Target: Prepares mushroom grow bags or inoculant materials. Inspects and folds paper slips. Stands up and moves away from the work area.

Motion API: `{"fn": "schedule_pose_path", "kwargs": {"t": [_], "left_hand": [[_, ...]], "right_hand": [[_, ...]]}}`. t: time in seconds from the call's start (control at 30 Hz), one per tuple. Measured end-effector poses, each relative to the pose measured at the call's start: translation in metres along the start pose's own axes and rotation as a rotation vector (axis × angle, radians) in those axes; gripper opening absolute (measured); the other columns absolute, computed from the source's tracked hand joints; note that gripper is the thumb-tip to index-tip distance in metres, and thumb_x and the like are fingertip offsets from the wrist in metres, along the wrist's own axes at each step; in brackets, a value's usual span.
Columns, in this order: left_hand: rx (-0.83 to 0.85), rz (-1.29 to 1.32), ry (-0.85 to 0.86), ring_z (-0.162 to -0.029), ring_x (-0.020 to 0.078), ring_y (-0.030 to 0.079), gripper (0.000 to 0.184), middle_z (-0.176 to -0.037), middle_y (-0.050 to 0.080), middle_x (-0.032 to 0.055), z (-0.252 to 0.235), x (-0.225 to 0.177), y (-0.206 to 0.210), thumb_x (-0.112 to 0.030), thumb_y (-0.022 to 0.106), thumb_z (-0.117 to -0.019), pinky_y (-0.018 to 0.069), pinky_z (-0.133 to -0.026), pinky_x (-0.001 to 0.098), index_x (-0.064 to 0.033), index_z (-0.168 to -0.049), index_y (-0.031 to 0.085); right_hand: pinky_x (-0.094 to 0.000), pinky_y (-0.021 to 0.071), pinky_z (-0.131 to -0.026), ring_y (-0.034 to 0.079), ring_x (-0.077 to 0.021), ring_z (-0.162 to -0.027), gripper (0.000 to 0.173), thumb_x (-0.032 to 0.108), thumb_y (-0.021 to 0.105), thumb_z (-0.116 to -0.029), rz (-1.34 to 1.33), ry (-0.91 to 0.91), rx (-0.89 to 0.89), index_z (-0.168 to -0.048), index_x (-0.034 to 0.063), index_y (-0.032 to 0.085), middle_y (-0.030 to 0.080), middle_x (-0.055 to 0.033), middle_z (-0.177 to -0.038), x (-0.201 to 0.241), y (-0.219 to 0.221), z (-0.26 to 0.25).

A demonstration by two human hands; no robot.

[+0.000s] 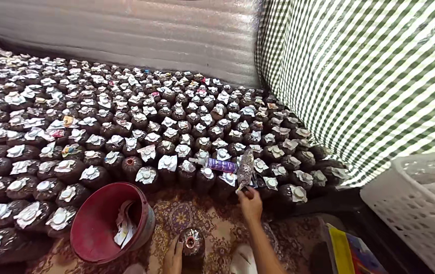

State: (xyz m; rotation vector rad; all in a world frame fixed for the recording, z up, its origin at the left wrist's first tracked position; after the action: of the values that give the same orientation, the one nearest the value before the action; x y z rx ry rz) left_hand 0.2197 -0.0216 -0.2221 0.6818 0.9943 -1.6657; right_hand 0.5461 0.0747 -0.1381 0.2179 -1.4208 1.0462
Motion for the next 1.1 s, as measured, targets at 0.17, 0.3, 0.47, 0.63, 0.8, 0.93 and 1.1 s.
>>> {"fn": "schedule_pose_path", "kwargs": {"t": [0.17, 0.3, 0.47, 0.63, 0.8, 0.93, 1.1], "left_hand": [[0.161, -0.173, 0.046, -0.146, 0.0416, 0.040, 0.131, -0.162, 0.030, 0.0299, 0.012, -0.004, 0.008, -0.048, 0.088, -0.0729, 0.0362, -0.118, 0.0555, 0.0009, -0.163, 0.007], [0.012, -0.526, 0.162, -0.131, 0.0372, 0.058, 0.123, -0.151, 0.049, 0.0247, 0.008, -0.008, 0.017, -0.044, 0.095, -0.0638, 0.0479, -0.109, 0.0500, 0.0032, -0.157, 0.029], [0.097, -0.589, 0.286, -0.135, 0.0287, 0.055, 0.103, -0.150, 0.053, 0.0141, 0.000, -0.024, 0.020, -0.028, 0.092, -0.0672, 0.0460, -0.112, 0.0437, -0.0055, -0.154, 0.040], [0.141, -0.625, 0.220, -0.141, 0.0282, 0.050, 0.110, -0.157, 0.045, 0.0143, -0.002, -0.020, 0.010, -0.032, 0.090, -0.0714, 0.0419, -0.116, 0.0430, -0.0055, -0.160, 0.029], [0.165, -0.543, 0.218, -0.149, 0.0318, 0.038, 0.135, -0.165, 0.030, 0.0200, 0.003, -0.034, 0.003, -0.049, 0.092, -0.0650, 0.0338, -0.122, 0.0429, -0.0007, -0.163, 0.013], [0.033, -0.196, 0.481, -0.144, 0.0263, 0.046, 0.106, -0.159, 0.043, 0.0151, 0.036, -0.103, -0.008, -0.053, 0.081, -0.0783, 0.0431, -0.116, 0.0463, -0.0014, -0.158, 0.033], [0.180, 0.187, 0.387, -0.129, 0.0173, 0.059, 0.105, -0.143, 0.057, 0.0160, 0.075, -0.144, 0.028, -0.040, 0.086, -0.0775, 0.0496, -0.109, 0.0376, -0.0002, -0.156, 0.029]], "right_hand": [[-0.0630, 0.0501, -0.098, 0.060, -0.0482, -0.120, 0.080, 0.044, 0.078, -0.0899, 0.303, 0.085, -0.009, -0.148, -0.0015, 0.046, 0.051, -0.0339, -0.142, 0.035, -0.002, -0.066], [-0.0639, 0.0446, -0.104, 0.057, -0.0477, -0.126, 0.075, 0.045, 0.079, -0.0892, 0.431, 0.104, 0.019, -0.140, -0.0046, 0.054, 0.057, -0.0334, -0.135, 0.036, 0.002, -0.082], [-0.0599, 0.0543, -0.093, 0.067, -0.0440, -0.109, 0.064, 0.027, 0.083, -0.0875, 0.260, 0.135, 0.031, -0.136, -0.0039, 0.055, 0.064, -0.0307, -0.123, 0.027, -0.006, -0.087], [-0.0597, 0.0567, -0.085, 0.067, -0.0417, -0.102, 0.063, 0.017, 0.082, -0.0876, 0.082, 0.013, -0.021, -0.139, -0.0013, 0.051, 0.062, -0.0288, -0.123, 0.035, -0.027, -0.039], [-0.0467, 0.0614, -0.074, 0.071, -0.0286, -0.089, 0.067, 0.011, 0.084, -0.0833, -0.084, -0.068, 0.081, -0.138, -0.0025, 0.048, 0.068, -0.0216, -0.112, 0.029, -0.042, 0.070], [-0.0409, 0.0621, -0.082, 0.071, -0.0232, -0.098, 0.071, 0.013, 0.086, -0.0764, -0.124, -0.153, 0.091, -0.134, -0.0041, 0.050, 0.068, -0.0181, -0.115, 0.021, -0.032, 0.154], [-0.0395, 0.0600, -0.085, 0.069, -0.0214, -0.100, 0.057, 0.001, 0.070, -0.0798, -0.071, -0.387, 0.050, -0.131, -0.0085, 0.049, 0.065, -0.0198, -0.115, 0.019, -0.009, 0.227]]}}
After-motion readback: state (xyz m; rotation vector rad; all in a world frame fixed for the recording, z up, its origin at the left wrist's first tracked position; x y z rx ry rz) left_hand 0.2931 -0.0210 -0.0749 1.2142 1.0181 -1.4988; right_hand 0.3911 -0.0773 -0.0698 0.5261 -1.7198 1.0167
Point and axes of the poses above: each hand's wrist, its own z-axis away from the middle knuckle, its own y-axis out of the palm, x = y × z, the point moved 6 cm from there along -z, towards the middle knuckle
